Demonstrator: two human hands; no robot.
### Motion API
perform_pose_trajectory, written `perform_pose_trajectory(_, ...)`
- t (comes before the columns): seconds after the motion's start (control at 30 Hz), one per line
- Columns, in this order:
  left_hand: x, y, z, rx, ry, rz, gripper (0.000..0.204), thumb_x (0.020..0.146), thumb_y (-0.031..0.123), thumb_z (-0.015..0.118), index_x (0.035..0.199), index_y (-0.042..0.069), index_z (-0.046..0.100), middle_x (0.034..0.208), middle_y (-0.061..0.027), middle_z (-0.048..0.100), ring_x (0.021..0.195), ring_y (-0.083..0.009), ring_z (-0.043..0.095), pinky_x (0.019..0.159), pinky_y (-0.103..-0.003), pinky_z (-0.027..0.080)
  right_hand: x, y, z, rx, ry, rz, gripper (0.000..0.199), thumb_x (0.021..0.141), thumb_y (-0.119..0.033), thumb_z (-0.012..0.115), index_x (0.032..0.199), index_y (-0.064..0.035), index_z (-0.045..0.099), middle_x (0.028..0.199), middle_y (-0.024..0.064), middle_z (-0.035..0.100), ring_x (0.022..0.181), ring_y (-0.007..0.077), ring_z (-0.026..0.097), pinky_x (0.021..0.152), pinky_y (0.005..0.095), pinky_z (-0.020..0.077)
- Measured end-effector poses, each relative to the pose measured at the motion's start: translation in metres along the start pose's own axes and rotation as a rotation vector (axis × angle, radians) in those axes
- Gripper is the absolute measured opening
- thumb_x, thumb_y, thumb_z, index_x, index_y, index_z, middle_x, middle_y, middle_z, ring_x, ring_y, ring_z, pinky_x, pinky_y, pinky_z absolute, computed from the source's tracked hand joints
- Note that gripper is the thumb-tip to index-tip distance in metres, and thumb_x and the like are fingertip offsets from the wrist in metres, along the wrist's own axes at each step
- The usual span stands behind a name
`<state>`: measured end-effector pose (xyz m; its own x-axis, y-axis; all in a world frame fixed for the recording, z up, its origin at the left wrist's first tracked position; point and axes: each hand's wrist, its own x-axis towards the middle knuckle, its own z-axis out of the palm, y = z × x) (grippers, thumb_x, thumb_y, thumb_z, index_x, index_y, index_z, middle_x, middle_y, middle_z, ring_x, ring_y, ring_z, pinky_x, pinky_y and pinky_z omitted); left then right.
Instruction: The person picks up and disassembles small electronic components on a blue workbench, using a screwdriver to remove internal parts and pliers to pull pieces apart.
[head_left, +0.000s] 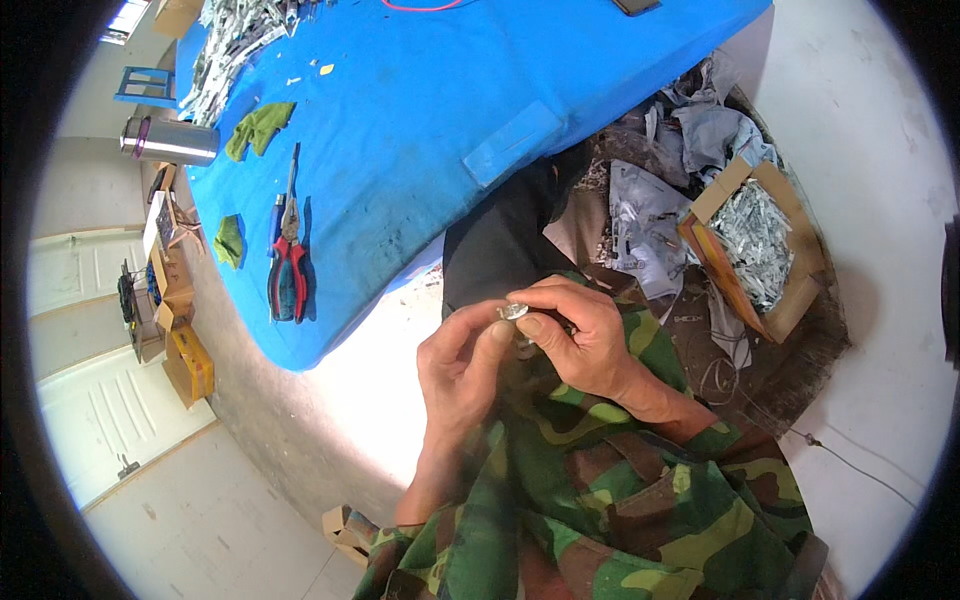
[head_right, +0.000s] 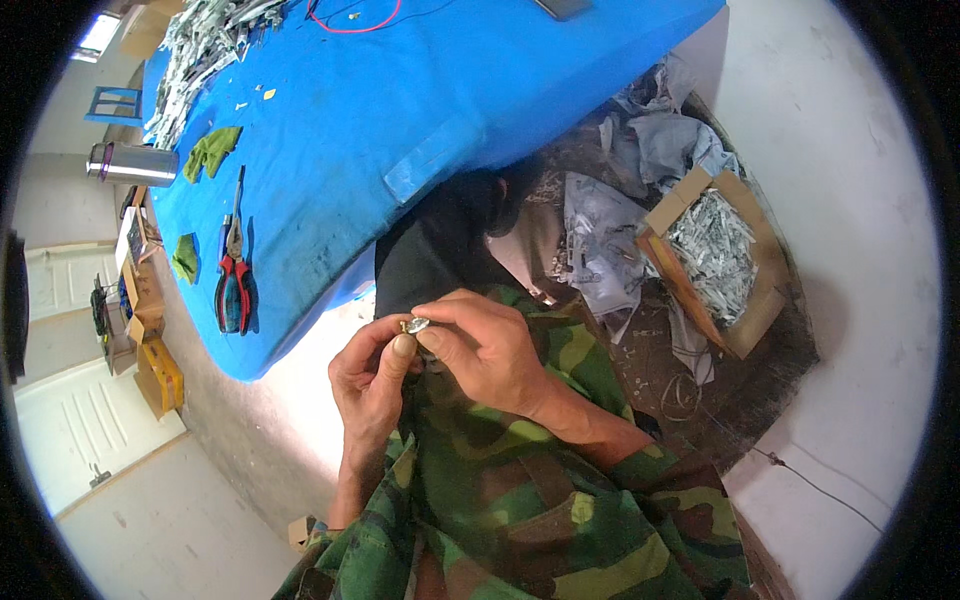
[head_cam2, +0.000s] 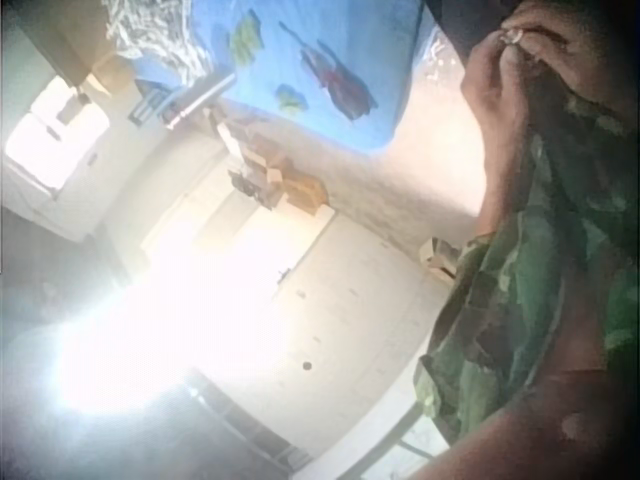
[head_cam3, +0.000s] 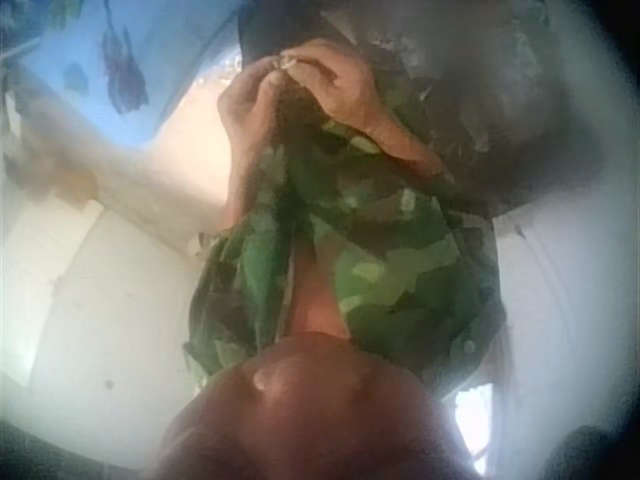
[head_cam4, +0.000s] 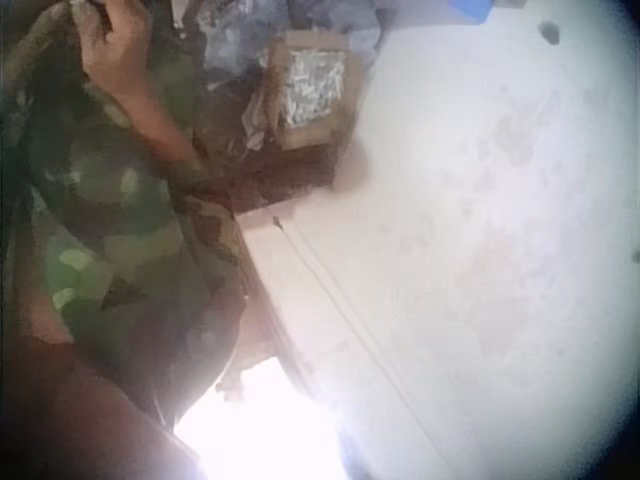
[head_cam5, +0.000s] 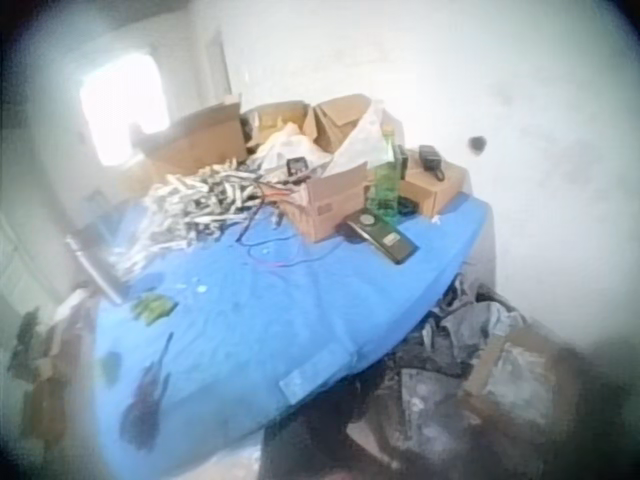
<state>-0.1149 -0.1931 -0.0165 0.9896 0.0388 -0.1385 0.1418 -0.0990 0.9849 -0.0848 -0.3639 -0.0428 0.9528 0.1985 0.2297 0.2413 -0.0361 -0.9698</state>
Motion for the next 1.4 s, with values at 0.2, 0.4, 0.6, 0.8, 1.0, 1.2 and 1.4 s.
perform_pose_trajectory(0.2, -0.002, 0.002, 0.003, -0.149, 0.017, -0.102, 0.024, 0.100, 0.017, 0.069, 0.113, -0.003, 0.070, 0.094, -0.0058, 0.071, 0.076, -0.0099, 0.063, 0.070, -0.024, 0.052, 0.001, -0.001, 0.000, -0.011, 0.003, -0.021, 0.020, 0.094, -0.008, 0.069, 0.109, 0.0048, 0.068, 0.096, 0.0162, 0.070, 0.085, 0.0301, 0.070, 0.073, 0.0365, 0.0543)
perform_pose_trajectory(0.4, -0.002, -0.004, 0.003, -0.216, 0.017, -0.185, 0.022, 0.099, 0.012, 0.068, 0.115, -0.003, 0.070, 0.095, -0.0041, 0.072, 0.081, -0.0090, 0.064, 0.073, -0.023, 0.051, 0.001, -0.002, 0.000, -0.062, 0.021, -0.062, 0.020, 0.093, -0.006, 0.069, 0.110, 0.0033, 0.066, 0.097, 0.0156, 0.069, 0.085, 0.0296, 0.070, 0.073, 0.0366, 0.0549)
perform_pose_trajectory(0.6, 0.001, 0.007, 0.001, 0.040, 0.002, -0.030, 0.018, 0.096, 0.006, 0.068, 0.111, -0.002, 0.071, 0.096, -0.0084, 0.073, 0.084, -0.0127, 0.068, 0.075, -0.025, 0.052, -0.003, -0.007, 0.000, 0.005, 0.009, 0.070, 0.021, 0.092, -0.007, 0.072, 0.110, 0.0017, 0.066, 0.098, 0.0141, 0.069, 0.084, 0.0289, 0.070, 0.073, 0.0358, 0.0549)
perform_pose_trajectory(0.8, 0.003, 0.011, 0.006, 0.143, 0.039, 0.053, 0.017, 0.095, 0.005, 0.068, 0.109, -0.003, 0.072, 0.099, -0.0128, 0.074, 0.089, -0.0182, 0.070, 0.079, -0.028, 0.053, 0.002, -0.003, -0.002, -0.056, -0.014, -0.060, 0.020, 0.092, -0.008, 0.072, 0.108, 0.0021, 0.065, 0.096, 0.0150, 0.067, 0.082, 0.0303, 0.069, 0.071, 0.0362, 0.0539)
perform_pose_trajectory(1.0, -0.002, 0.008, 0.012, -0.010, 0.075, -0.055, 0.019, 0.098, 0.009, 0.065, 0.112, -0.004, 0.070, 0.098, -0.0094, 0.072, 0.088, -0.0150, 0.066, 0.079, -0.027, 0.052, 0.001, -0.003, -0.002, -0.063, -0.010, -0.082, 0.018, 0.093, -0.008, 0.070, 0.107, 0.0027, 0.065, 0.092, 0.0152, 0.066, 0.079, 0.0314, 0.067, 0.068, 0.0372, 0.0526)
perform_pose_trajectory(1.2, 0.000, 0.010, 0.008, -0.094, 0.043, -0.173, 0.021, 0.101, 0.012, 0.063, 0.114, -0.004, 0.069, 0.103, -0.0070, 0.069, 0.090, -0.0116, 0.063, 0.079, -0.026, 0.051, 0.000, -0.002, 0.002, 0.014, -0.023, 0.054, 0.018, 0.097, -0.011, 0.067, 0.106, 0.0033, 0.067, 0.092, 0.0134, 0.067, 0.079, 0.0245, 0.067, 0.069, 0.0341, 0.0521)
perform_pose_trajectory(1.4, 0.005, -0.003, 0.001, -0.075, 0.004, -0.141, 0.030, 0.098, 0.014, 0.069, 0.123, -0.003, 0.065, 0.108, -0.0085, 0.069, 0.093, -0.0130, 0.065, 0.082, -0.027, 0.053, -0.002, 0.003, 0.003, 0.281, 0.069, 0.409, 0.026, 0.105, -0.023, 0.062, 0.111, 0.0021, 0.066, 0.091, 0.0024, 0.067, 0.071, 0.0073, 0.060, 0.063, 0.0221, 0.0502)
